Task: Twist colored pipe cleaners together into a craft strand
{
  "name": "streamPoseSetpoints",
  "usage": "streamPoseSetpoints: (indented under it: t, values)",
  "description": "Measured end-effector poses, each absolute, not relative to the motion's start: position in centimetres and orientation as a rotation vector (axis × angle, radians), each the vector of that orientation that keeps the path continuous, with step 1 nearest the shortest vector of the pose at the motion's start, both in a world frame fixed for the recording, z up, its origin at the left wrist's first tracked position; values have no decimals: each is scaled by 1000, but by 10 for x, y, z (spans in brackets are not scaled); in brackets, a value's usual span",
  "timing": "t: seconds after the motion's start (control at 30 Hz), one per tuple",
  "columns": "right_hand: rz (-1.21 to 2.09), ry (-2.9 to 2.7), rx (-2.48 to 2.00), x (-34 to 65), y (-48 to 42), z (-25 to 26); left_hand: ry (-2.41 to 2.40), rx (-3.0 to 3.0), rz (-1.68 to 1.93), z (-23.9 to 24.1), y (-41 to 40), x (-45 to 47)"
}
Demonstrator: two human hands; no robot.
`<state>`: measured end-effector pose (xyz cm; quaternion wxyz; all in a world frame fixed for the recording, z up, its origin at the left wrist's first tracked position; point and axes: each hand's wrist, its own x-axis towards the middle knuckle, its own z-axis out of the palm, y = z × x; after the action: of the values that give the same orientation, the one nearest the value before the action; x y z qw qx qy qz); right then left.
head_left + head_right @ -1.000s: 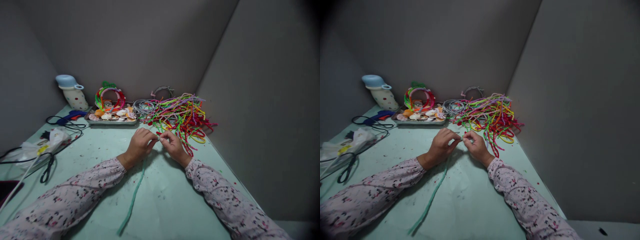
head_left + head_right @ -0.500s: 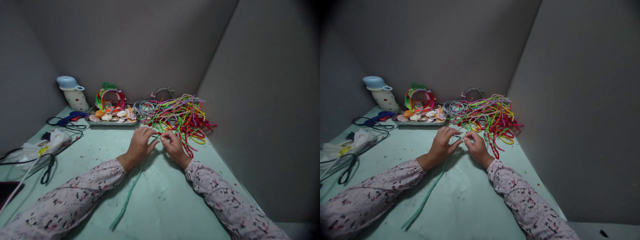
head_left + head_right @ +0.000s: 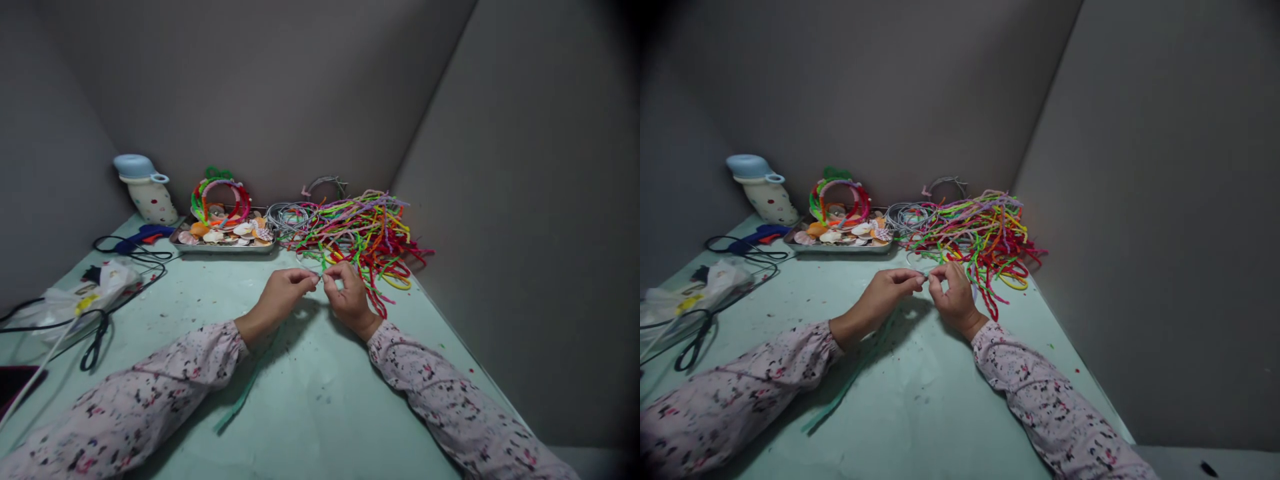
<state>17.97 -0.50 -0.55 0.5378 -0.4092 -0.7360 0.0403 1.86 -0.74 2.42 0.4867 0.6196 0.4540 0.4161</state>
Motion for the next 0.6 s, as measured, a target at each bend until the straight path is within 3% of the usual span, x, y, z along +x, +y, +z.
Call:
streamPoseSetpoints:
  t: [0.6]
  values:
    - [115,-1809,-938,176,-6,-8,1031,1160,975,27,-10,19]
